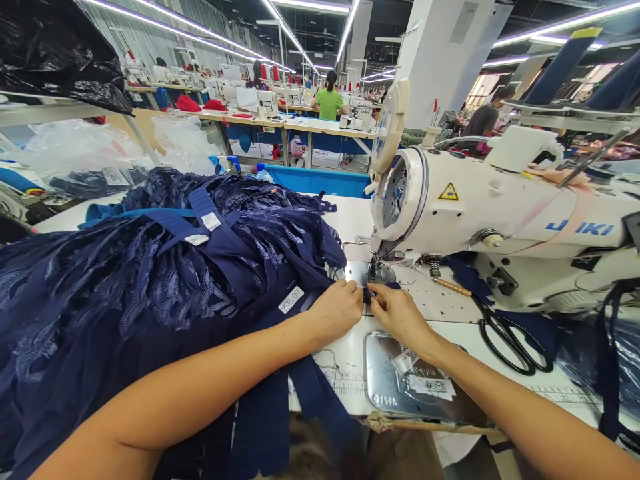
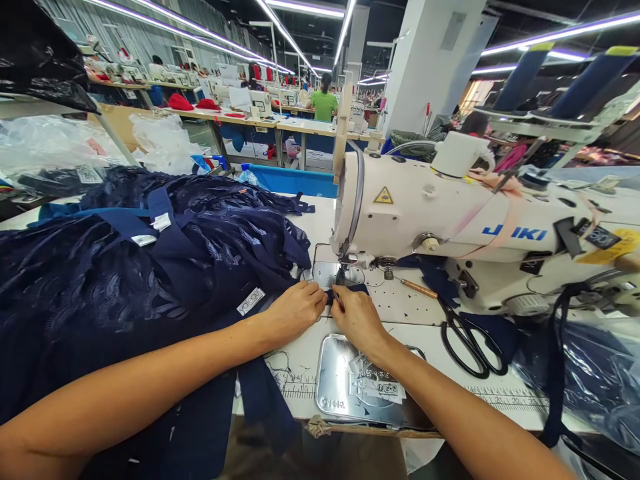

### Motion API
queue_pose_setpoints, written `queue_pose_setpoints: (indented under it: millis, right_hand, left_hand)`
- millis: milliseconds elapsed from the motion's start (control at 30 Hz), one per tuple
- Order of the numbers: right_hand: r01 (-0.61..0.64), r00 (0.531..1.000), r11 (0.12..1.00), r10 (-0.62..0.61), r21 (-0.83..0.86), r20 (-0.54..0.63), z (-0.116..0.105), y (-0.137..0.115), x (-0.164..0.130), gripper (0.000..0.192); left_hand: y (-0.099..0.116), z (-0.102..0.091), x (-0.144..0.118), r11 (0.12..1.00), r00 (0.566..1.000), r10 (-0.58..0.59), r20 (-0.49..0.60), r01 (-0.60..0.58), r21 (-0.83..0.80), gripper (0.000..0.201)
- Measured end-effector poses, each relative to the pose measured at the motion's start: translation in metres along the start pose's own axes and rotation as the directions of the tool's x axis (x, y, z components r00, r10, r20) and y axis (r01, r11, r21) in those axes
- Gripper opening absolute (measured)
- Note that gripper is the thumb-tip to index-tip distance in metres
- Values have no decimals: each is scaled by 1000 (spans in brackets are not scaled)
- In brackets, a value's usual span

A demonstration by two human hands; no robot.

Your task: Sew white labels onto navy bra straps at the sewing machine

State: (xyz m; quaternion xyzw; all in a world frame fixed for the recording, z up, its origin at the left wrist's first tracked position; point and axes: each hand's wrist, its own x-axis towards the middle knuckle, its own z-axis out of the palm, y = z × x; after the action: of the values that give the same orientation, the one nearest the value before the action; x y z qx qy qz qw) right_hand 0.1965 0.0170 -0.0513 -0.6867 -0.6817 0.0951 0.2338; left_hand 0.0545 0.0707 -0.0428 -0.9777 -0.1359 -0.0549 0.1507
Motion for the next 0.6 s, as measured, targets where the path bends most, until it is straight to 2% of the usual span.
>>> queue_pose_setpoints:
  millis: [100,367,600]
  right_hand:
    - [16,1000,1000,-16,8,15,-2,1,-1,38]
    - [-16,997,984,3,179,76,-7,8,-4,39]
    - [30,998,992,-38,124,58,-5,7,-13,41]
  left_hand:
    - [0,1,0,1000,1000,7,-6,-7,-1,14]
    - [2,1,2,1000,1000,11,15,-11,11,16]
    - [3,-2,1,1000,1000,12,11,-12,19,16]
